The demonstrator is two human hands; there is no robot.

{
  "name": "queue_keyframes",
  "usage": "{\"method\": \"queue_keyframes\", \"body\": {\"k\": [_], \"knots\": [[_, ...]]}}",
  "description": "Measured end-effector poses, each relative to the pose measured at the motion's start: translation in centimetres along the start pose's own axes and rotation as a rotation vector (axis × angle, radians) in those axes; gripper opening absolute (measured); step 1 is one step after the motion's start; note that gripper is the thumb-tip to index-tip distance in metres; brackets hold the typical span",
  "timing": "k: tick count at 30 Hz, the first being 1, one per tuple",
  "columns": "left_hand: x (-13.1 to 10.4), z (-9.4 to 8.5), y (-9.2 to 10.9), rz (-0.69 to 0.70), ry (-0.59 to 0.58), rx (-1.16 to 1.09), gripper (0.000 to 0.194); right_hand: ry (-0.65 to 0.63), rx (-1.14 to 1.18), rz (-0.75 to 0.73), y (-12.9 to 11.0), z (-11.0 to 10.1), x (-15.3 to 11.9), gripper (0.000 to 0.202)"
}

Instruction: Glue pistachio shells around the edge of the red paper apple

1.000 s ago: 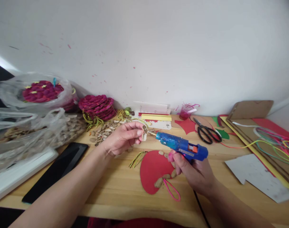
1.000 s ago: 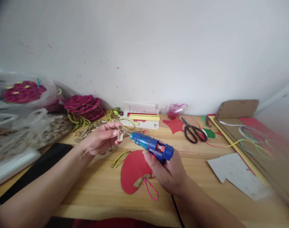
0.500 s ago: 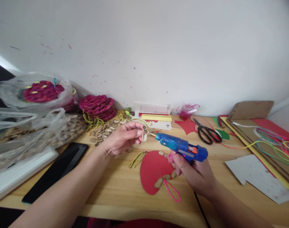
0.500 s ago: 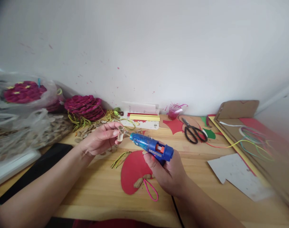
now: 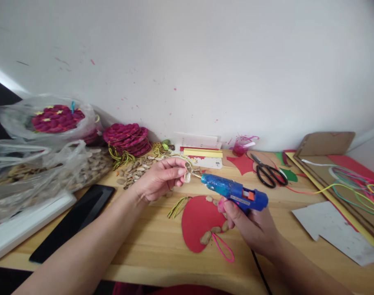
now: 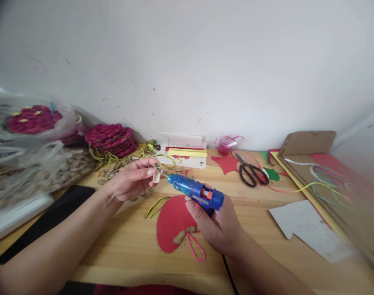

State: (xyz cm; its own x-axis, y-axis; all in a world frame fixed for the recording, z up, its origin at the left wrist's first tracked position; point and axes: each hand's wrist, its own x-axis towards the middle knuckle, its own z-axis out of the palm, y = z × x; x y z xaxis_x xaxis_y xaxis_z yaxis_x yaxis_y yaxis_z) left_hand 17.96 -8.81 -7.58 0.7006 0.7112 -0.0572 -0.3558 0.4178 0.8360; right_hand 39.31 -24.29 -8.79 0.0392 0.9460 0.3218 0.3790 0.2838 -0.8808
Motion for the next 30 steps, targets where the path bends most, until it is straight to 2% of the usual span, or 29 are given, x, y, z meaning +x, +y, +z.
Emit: {"method": "queue_keyframes", "body": {"k": [13, 30], "knots": [[0.04, 0.12, -0.05, 0.014, 0.044, 0.038, 0.029, 0.002, 0.014, -0.034, 0.15, -0.12, -0.1, 0.021], [0.06, 0.08, -0.24, -0.005, 0.04, 0.079, 0.031, -0.008, -0.01, -0.005, 0.13, -0.1, -0.24, 0.02]]}}
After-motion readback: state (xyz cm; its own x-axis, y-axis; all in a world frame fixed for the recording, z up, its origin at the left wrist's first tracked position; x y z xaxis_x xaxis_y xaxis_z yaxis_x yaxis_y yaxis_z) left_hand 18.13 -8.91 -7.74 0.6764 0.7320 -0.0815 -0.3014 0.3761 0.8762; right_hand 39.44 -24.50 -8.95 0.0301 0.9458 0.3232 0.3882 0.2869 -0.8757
